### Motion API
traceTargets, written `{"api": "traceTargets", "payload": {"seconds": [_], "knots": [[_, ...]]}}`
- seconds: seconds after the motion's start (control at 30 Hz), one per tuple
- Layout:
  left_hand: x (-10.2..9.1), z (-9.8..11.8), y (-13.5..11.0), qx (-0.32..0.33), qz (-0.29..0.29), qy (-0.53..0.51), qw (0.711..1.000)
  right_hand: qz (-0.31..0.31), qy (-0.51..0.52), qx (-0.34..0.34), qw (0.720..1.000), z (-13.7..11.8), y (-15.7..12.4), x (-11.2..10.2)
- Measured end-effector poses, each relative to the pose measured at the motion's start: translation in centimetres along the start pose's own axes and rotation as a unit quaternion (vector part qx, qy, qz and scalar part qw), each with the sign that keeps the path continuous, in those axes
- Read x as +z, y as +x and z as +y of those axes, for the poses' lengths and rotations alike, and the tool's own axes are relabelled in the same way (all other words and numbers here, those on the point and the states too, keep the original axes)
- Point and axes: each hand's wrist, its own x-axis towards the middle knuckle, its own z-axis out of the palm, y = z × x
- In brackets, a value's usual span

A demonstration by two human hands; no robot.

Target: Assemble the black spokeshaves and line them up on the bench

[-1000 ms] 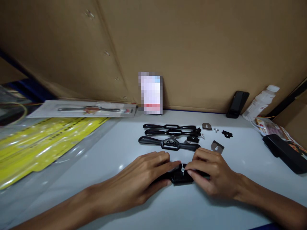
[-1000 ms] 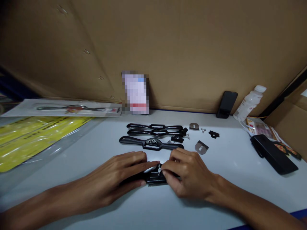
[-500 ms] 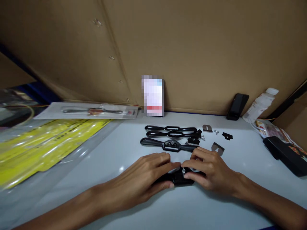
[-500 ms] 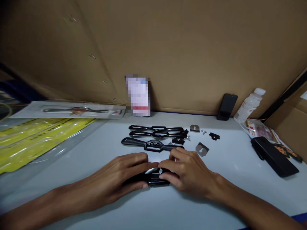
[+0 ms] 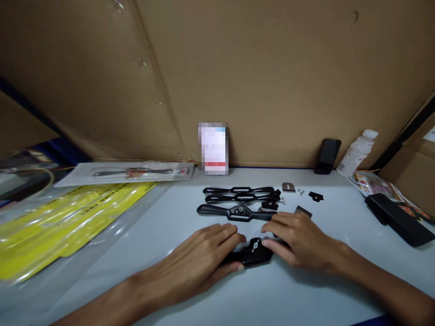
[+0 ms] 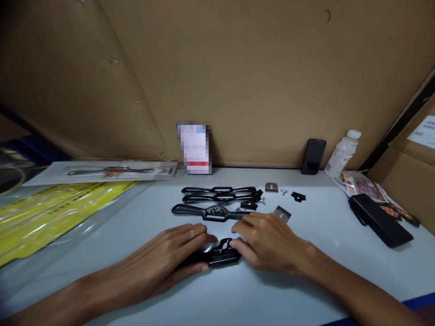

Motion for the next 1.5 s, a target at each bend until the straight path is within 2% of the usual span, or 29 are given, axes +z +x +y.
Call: {"api": "traceTargets", "payload": {"seconds": [0.13,0.3,0.6,0.77,1.0,1.5], "knots": [[-0.3,0.0,0.2,0.000,-0.038,0.017,0.999,-0.104,0.016,0.034,0.994,0.3,-0.4,-2.1],[-0.3,0.1,0.5,0.031,-0.028,0.038,0.998,-0.142,0.003,0.019,0.990,-0.4,-0.5,-2.7],[-0.1,0.0,0.6,0.050,-0.024,0.054,0.997,-0.126,-0.062,-0.029,0.990,-1.0,-0.5,-2.0],[0.1,0.0,0.6,0.050,-0.016,0.046,0.998,-0.128,-0.086,-0.029,0.988,-1.2,-0.5,-2.1],[-0.2,0.3,1.0,0.053,-0.025,0.037,0.998,-0.115,-0.087,-0.039,0.989,-1.4,-0.5,-2.0],[-0.3,0.3,0.8,0.059,-0.017,0.020,0.998,-0.138,-0.062,-0.023,0.988,-1.2,-0.3,-2.0]]}}
